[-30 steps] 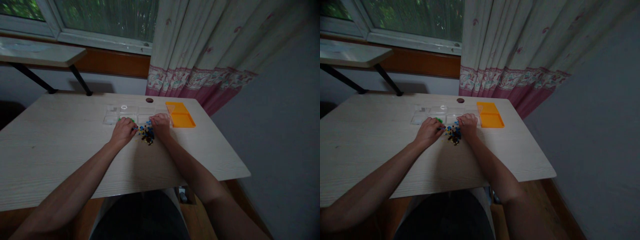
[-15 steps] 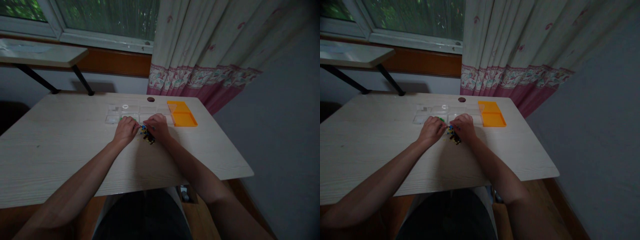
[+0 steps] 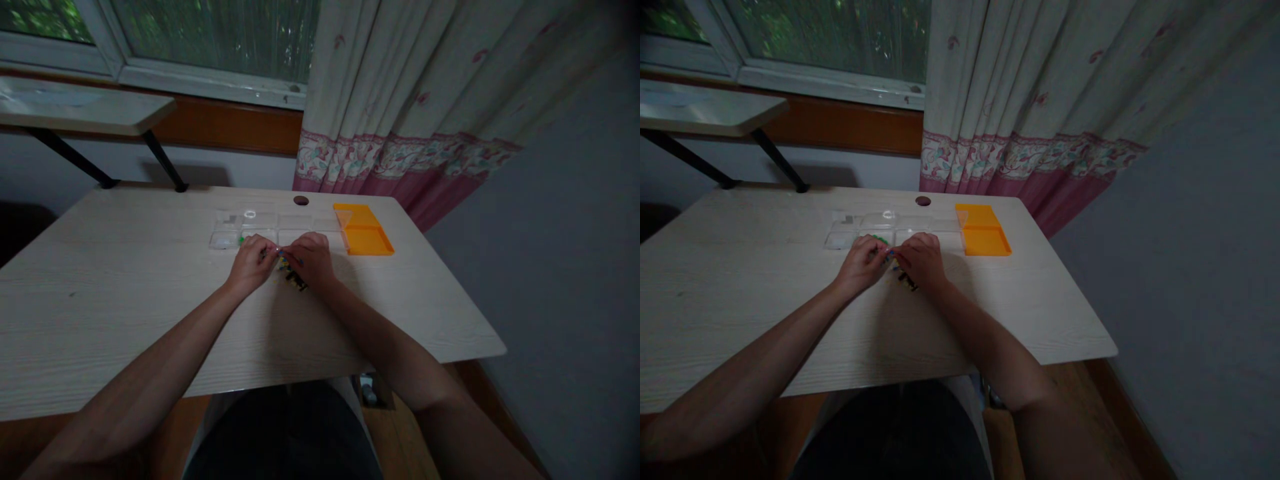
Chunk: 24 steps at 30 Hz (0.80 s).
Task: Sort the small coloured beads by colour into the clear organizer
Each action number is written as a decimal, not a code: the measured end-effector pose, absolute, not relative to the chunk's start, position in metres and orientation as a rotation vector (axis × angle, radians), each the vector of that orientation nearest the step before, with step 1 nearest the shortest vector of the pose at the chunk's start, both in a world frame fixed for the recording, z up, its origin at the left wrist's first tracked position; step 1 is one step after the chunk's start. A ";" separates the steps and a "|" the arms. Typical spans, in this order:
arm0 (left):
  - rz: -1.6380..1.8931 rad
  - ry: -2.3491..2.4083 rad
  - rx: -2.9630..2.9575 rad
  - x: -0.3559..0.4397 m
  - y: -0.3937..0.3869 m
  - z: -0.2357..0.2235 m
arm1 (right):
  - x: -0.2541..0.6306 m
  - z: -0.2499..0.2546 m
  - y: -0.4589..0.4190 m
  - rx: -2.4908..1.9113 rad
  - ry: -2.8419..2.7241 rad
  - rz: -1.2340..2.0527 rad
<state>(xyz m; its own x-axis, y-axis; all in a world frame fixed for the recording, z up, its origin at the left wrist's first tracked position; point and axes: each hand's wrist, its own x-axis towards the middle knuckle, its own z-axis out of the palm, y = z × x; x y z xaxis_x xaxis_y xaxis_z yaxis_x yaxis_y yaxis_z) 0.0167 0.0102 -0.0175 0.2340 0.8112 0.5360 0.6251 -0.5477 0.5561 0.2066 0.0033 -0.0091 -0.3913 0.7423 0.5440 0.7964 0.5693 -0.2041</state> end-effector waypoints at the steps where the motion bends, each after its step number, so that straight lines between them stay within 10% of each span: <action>1: 1.203 1.348 2.279 0.017 0.010 -0.017 | 0.207 -0.010 0.003 -1.219 -2.207 -0.124; 24: 1.097 1.351 2.469 0.004 0.009 -0.014 | 0.238 -0.024 0.028 -1.471 -1.897 -0.141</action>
